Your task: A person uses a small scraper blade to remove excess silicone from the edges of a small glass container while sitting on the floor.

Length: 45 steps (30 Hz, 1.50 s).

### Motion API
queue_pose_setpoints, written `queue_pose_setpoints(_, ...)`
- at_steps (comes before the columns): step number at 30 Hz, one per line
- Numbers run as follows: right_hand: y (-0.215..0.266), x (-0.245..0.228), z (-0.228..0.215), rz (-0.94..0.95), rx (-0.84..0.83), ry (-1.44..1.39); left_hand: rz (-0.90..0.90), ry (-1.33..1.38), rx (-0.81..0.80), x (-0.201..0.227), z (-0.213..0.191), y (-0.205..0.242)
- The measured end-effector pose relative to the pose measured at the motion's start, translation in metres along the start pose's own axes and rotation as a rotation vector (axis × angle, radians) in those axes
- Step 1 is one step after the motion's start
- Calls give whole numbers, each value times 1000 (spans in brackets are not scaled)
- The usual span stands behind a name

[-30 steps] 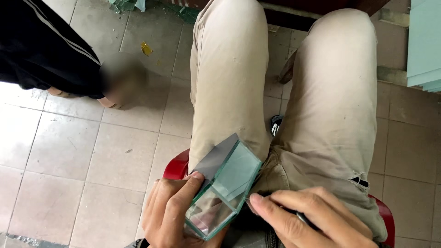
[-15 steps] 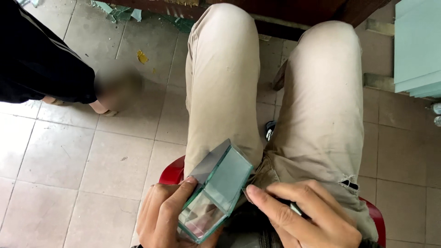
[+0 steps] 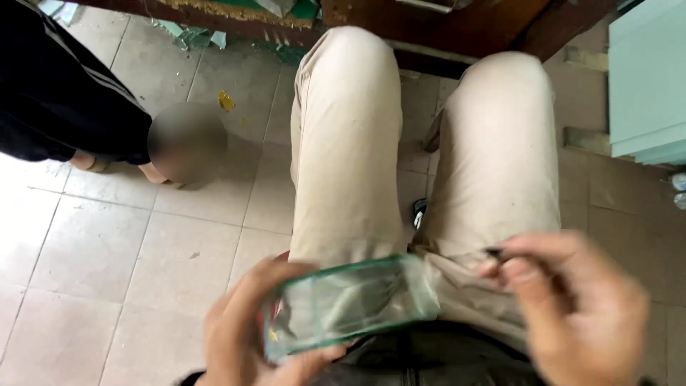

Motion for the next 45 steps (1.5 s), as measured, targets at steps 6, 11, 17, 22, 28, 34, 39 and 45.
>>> queue_pose_setpoints(6, -37, -25, -1, -116, -316, 8, 55, 319, -259, -6, 18, -29)
queue_pose_setpoints(11, -48, -48, 20, -212, -458, 163, -10, 281, -120, -14, 30, -31)
queue_pose_setpoints(17, -82, -43, 3, -173, -449, 161, -25, 208, -119, 4, 62, -78)
queue_pose_setpoints(22, -121, -27, -32, -77, -348, 133, 55, 236, -206, 11, 110, -136)
queue_pose_setpoints(28, -150, 4, -52, -58, -400, 135, -5, 214, -286, 1, 152, -171)
queue_pose_setpoints(34, -169, 21, -54, -94, -462, -31, -17, 100, -320, -6, 170, -180)
queue_pose_setpoints(39, -178, 31, -50, -89, -474, -81, -19, 76, -296, -12, 173, -184)
queue_pose_setpoints(45, -180, 36, -49, -78, -486, -86, -32, 51, -286, -12, 175, -185)
Point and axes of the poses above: each hand's wrist, its own y-axis away from the middle knuckle, its own z-axis out of the palm, x = y × z, the point moved 3 cm from there along -y, towards the middle knuckle
